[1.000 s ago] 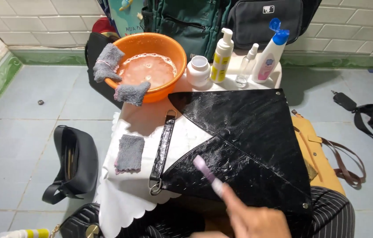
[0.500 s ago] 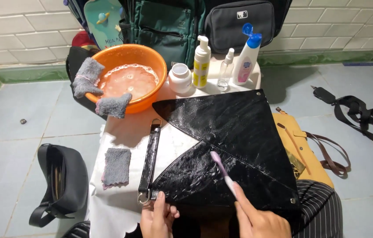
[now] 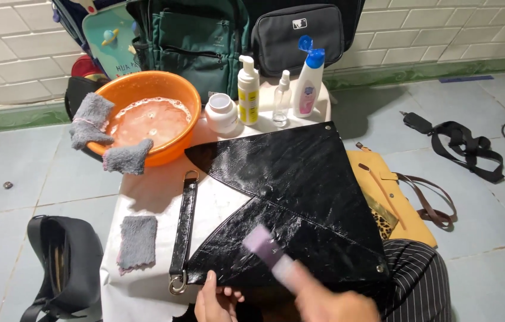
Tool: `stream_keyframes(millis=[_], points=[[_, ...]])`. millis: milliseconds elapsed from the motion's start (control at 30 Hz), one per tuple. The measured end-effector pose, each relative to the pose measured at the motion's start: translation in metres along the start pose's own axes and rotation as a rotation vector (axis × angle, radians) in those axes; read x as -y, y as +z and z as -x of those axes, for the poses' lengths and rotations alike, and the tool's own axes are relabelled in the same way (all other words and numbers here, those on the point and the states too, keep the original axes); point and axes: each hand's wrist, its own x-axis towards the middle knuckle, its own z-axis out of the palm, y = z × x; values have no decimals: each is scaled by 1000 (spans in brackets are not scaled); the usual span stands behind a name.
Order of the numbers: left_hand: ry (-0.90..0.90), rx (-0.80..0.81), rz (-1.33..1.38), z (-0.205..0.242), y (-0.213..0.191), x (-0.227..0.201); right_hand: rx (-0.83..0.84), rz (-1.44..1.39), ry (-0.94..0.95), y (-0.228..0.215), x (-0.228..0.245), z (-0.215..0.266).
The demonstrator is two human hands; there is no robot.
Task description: Cleaning a black leather piece using a toothbrush, cleaning solution, and a cloth to remove dirt and apply treatment.
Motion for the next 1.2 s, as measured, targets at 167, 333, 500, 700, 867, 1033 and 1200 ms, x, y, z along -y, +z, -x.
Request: stream_keyframes(millis=[167, 333, 500, 700, 867, 1033, 1200], points=[[148, -13, -73, -15, -14, 12, 73, -53, -74, -10, 13, -7], [157, -11, -128, -22, -20, 12, -50, 69, -19, -25, 17, -33], [161, 218, -880, -13, -25, 22, -67, 101, -114, -41, 14, -58], [341, 464, -816, 50, 19, -62, -7, 127, -338, -21, 32, -50], [853, 284, -994, 64, 85, -167, -51, 175, -275, -36, 39, -81], [1121, 384, -1213, 2, 133, -192, 1, 368, -258, -38, 53, -122], [1199, 257, -1467, -78, 162, -165, 180, 57, -375, -42, 116, -96]])
